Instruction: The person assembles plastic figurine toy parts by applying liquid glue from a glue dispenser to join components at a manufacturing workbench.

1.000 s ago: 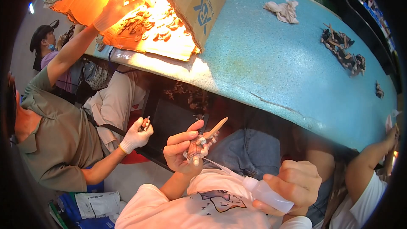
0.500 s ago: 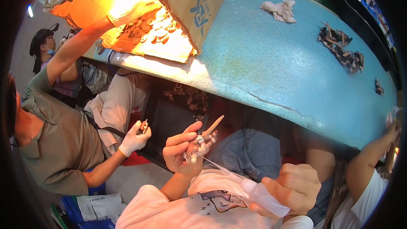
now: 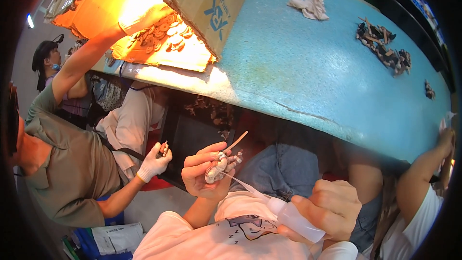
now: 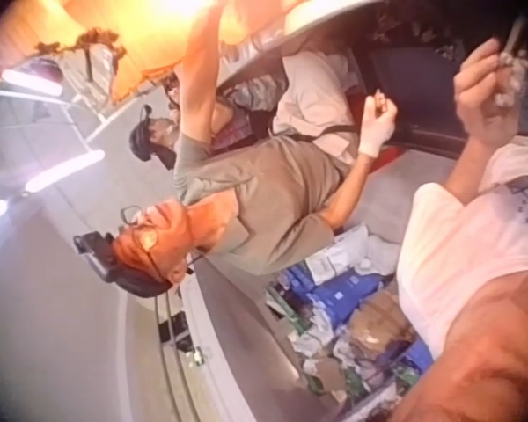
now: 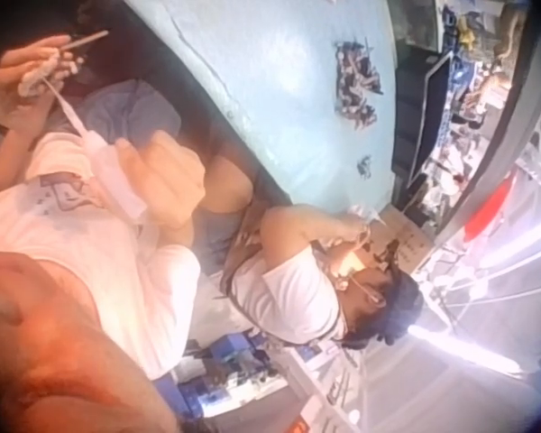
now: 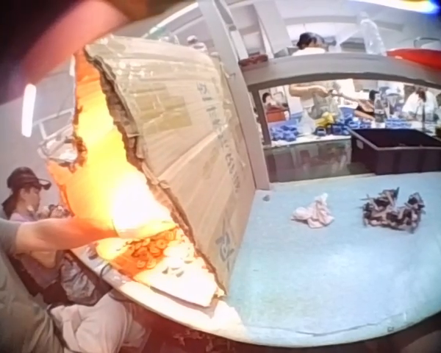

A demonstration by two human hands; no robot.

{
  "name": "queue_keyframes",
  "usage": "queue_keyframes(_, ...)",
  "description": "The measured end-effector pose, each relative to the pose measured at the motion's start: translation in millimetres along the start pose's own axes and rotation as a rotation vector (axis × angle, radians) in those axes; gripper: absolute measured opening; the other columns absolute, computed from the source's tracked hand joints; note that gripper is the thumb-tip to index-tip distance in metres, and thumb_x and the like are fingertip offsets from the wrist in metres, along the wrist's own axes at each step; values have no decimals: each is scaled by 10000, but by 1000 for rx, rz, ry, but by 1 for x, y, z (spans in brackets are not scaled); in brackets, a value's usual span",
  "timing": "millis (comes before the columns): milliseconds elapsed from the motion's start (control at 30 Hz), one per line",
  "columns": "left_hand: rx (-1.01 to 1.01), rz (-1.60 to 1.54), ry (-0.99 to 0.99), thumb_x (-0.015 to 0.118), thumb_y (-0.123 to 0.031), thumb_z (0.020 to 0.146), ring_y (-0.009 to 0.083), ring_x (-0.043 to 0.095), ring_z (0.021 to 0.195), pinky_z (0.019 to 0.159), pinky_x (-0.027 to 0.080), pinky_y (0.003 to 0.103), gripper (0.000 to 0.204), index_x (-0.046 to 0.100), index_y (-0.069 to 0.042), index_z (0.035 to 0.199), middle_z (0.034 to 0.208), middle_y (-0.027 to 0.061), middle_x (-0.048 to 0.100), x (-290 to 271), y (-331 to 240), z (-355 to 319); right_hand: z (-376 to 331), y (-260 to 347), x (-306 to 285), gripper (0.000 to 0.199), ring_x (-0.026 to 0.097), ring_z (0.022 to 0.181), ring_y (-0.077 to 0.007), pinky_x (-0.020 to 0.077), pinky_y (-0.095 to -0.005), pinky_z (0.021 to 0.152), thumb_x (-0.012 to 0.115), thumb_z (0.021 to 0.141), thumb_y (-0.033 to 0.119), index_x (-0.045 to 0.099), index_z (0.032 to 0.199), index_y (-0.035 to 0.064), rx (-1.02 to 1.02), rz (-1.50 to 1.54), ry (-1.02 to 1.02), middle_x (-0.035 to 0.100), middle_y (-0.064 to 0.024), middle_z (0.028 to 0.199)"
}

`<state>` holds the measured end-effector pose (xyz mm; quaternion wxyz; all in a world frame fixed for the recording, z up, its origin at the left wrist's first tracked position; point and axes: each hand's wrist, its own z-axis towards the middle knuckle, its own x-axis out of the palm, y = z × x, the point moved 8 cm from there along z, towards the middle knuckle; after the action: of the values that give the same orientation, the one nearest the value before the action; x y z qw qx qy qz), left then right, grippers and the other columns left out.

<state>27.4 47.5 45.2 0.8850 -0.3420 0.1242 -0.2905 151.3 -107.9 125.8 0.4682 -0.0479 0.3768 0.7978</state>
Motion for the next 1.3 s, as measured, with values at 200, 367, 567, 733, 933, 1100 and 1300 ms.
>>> queue_keyframes(200, -2, -9, -3, 729, 64, 639, 391, 583, 918, 735, 560, 389, 471, 429, 4, 997, 981, 170, 502, -1, 0, -3, -7, -6, -6, 335, 357, 365, -127, 241, -233, 349, 771, 599, 297, 613, 723, 29, 103, 39, -139, 363, 6, 465)
queue_keyframes(367, -11, -40, -3, 739, 95, 609, 394, 590, 911, 742, 550, 400, 520, 438, 10, 1024, 994, 177, 514, -1, 0, -5, -7, -9, -9, 340, 355, 357, -132, 250, -235, 345, 756, 613, 319, 613, 712, 27, 101, 46, -208, 368, 2, 456)
queue_keyframes(567, -11, -36, -15, 738, 90, 614, 390, 594, 902, 733, 553, 389, 505, 439, 12, 1014, 988, 178, 514, -2, -2, -4, -5, -7, 0, 438, 343, 332, -131, 249, -240, 338, 694, 669, 421, 560, 677, 4, 85, -9, -62, 377, -11, 429)
queue_keyframes(733, -25, -33, -13, 738, 88, 613, 385, 600, 889, 730, 554, 385, 497, 439, 21, 1005, 980, 175, 513, -2, -1, -5, -6, -8, -4, 308, 353, 353, -126, 257, -240, 341, 762, 602, 293, 615, 710, 44, 125, 2, -120, 384, 6, 449)
queue_keyframes(933, -33, -39, -18, 738, 89, 609, 383, 599, 894, 736, 550, 388, 493, 447, 19, 1002, 980, 172, 512, -3, -1, -4, -5, -9, -3, 308, 358, 357, -127, 260, -239, 342, 760, 606, 293, 612, 706, 42, 118, -8, -132, 380, 6, 452)
queue_keyframes(1100, -33, -36, -15, 735, 93, 607, 377, 601, 897, 740, 546, 387, 485, 455, 18, 995, 978, 169, 514, -3, -1, -3, -5, -8, -2, 311, 360, 361, -129, 258, -241, 343, 760, 604, 290, 611, 714, 41, 113, -1, -106, 384, 5, 458)
queue_keyframes(1300, -40, -48, -21, 742, 86, 600, 373, 603, 897, 740, 543, 387, 488, 460, 15, 991, 971, 167, 517, -3, -2, -3, -3, -6, -3, 310, 352, 357, -133, 254, -244, 342, 756, 606, 282, 607, 719, 35, 106, -6, -131, 386, 2, 461)
